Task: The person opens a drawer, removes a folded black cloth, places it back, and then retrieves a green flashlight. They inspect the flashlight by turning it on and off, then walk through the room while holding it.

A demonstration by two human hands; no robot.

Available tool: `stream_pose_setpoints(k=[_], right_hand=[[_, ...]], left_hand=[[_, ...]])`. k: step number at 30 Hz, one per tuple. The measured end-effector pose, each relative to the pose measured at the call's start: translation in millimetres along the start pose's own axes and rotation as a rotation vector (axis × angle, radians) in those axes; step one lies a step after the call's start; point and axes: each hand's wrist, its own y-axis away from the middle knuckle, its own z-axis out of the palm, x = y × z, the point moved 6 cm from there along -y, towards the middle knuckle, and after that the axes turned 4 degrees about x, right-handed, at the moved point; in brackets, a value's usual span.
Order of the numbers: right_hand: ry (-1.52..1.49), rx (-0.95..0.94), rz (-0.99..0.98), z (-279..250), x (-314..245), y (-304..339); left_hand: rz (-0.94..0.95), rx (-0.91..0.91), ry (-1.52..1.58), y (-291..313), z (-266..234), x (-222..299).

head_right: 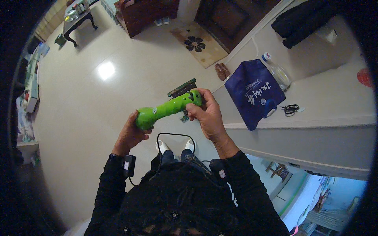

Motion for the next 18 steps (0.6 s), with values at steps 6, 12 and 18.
stream_pose_setpoints(k=[6,12,18], right_hand=[[-0.136,0.091,-0.065,-11.7,-3.2,7.7],[-0.179,0.113,-0.047,-29.0,0.5,11.4],[-0.274,0.122,0.14,-47.0,29.4,15.7]], left_hand=[[0.209,-0.067,-0.066,9.2,19.4,33.9],[0.452,0.1,-0.252,19.6,36.6,60.5],[0.755,0.047,-0.523,39.8,80.5,86.3]])
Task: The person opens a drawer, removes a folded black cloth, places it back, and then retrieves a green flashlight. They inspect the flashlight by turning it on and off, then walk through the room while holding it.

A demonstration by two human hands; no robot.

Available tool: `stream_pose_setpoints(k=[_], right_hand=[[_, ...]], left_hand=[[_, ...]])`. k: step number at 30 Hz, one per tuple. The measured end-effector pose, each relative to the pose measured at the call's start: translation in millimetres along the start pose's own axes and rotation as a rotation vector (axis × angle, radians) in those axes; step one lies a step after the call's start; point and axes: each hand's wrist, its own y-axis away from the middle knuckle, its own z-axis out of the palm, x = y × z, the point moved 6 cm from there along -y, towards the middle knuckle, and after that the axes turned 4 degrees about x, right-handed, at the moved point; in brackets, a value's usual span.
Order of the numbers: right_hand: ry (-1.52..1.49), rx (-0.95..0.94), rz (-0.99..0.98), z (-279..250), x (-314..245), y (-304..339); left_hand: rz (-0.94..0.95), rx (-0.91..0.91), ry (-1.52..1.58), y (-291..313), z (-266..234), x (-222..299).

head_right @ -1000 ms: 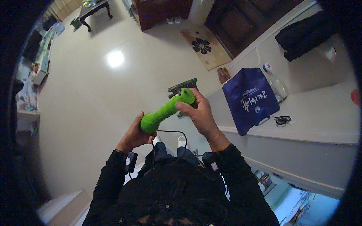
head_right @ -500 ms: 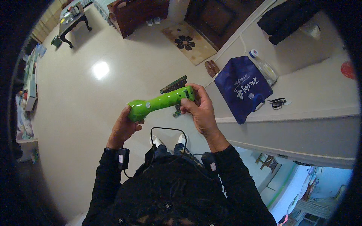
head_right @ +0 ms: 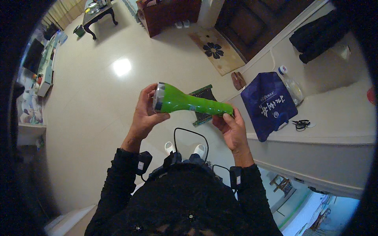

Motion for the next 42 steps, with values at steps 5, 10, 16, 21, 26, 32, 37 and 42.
stream_pose_setpoints(k=[5,10,16,21,26,32,37,42], right_hand=[[-0.065,-0.056,0.076,-12.2,17.5,-3.0],[-0.158,-0.122,0.084,-12.9,22.5,-4.2],[-0.166,-0.114,0.084,-10.7,20.9,-0.2],[-0.079,-0.08,0.057,-6.3,7.4,5.0],[-0.018,-0.143,-0.052,12.4,-18.3,14.9],[0.117,-0.17,-0.088,28.1,-32.3,24.7],[0.163,-0.196,-0.074,30.0,-28.8,28.9],[0.115,-0.204,-0.082,25.5,-31.3,35.1]], left_hand=[[0.148,-0.049,-0.179,4.7,20.9,28.8],[0.253,-0.054,-0.253,8.6,31.3,43.9],[0.277,-0.057,-0.368,10.8,32.9,46.9],[0.189,0.024,-0.144,5.5,21.1,38.0],[0.004,0.118,-0.082,0.7,0.3,18.3],[-0.146,0.167,0.141,1.4,-9.5,-7.2],[-0.182,0.189,0.151,0.2,-12.4,-15.1],[-0.307,0.161,0.112,-1.2,-4.9,-24.7]])
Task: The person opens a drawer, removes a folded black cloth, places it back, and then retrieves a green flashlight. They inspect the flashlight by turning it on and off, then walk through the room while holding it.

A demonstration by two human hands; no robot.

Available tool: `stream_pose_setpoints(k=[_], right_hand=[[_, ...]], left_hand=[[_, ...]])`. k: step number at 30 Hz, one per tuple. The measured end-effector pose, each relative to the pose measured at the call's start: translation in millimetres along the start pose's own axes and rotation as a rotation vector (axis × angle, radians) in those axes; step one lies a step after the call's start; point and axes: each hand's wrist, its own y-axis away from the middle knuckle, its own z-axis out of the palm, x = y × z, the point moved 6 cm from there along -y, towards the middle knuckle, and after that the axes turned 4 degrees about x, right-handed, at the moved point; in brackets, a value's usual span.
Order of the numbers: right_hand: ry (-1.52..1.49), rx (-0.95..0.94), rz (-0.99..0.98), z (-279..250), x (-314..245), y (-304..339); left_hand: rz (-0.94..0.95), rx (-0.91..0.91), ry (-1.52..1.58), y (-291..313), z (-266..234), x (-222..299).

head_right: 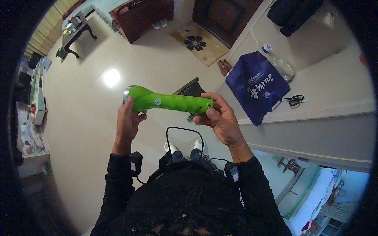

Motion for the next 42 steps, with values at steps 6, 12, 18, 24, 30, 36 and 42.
stream_pose_setpoints(k=[6,12,18,24,30,36,42], right_hand=[[-0.058,0.056,-0.032,-18.0,-17.3,17.3],[-0.074,0.118,-0.062,-51.8,-28.6,37.5],[-0.106,0.176,-0.083,-95.3,-41.7,61.2],[-0.158,0.147,-0.117,-119.8,-43.3,81.2],[-0.14,0.211,-0.15,-128.8,-40.0,101.8],[-0.153,0.37,-0.189,-122.6,-36.1,136.8],[-0.161,0.513,-0.319,-110.1,-37.6,188.8]], left_hand=[[-0.165,-0.009,-0.06,1.3,23.1,-17.7],[-0.239,-0.09,-0.157,4.5,63.8,-34.3],[-0.244,-0.183,-0.199,14.1,105.2,-41.9],[-0.157,-0.271,-0.114,24.6,137.3,-41.4],[-0.071,-0.35,-0.125,24.4,151.5,-45.3],[-0.142,-0.509,-0.229,11.7,160.1,-64.1],[-0.449,-0.808,-0.354,31.7,173.5,-100.0]])
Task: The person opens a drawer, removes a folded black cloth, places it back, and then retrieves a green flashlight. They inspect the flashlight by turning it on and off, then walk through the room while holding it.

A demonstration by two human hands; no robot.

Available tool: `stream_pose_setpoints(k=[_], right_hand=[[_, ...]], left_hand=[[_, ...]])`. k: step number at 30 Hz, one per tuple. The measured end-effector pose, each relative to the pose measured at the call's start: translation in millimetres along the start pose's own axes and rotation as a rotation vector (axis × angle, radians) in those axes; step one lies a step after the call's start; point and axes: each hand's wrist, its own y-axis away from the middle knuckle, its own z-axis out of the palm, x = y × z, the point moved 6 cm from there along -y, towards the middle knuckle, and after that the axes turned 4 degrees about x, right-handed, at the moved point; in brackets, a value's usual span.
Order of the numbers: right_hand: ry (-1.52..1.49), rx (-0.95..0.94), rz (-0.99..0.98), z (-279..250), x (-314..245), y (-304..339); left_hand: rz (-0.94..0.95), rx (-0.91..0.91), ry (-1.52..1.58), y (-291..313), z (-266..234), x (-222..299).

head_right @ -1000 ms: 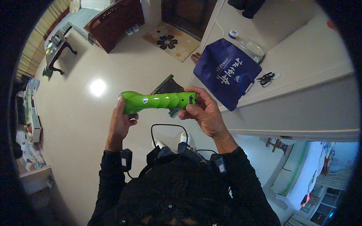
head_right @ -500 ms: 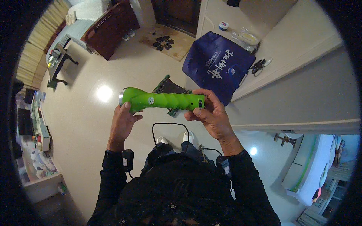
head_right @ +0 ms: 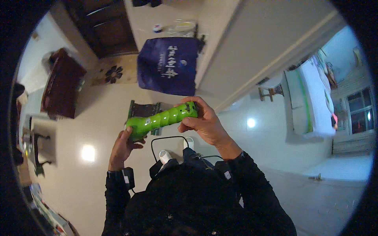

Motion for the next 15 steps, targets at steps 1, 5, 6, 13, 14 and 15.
stream_pose_setpoints(k=[1,5,6,13,14,15], right_hand=[[-0.002,0.031,-0.026,-4.4,-3.3,9.0],[-0.018,0.106,-0.15,-24.9,-18.8,47.0],[-0.007,0.112,-0.187,-30.8,-30.1,65.6],[-0.003,0.278,-0.279,-107.9,-77.8,167.9],[0.106,0.303,-0.3,-128.3,-87.4,189.5],[0.108,0.365,-0.333,-142.6,-93.9,205.9]], left_hand=[[-0.044,-0.061,-0.05,0.6,7.5,-5.0],[-0.11,-0.375,-0.158,8.6,50.2,-16.8],[-0.162,-0.413,-0.214,16.3,63.1,-20.7],[-0.077,-0.329,-0.748,32.2,192.0,-1.3],[-0.043,-0.333,-0.853,30.5,226.1,1.5],[0.096,-0.26,-0.986,30.1,255.6,8.9]])
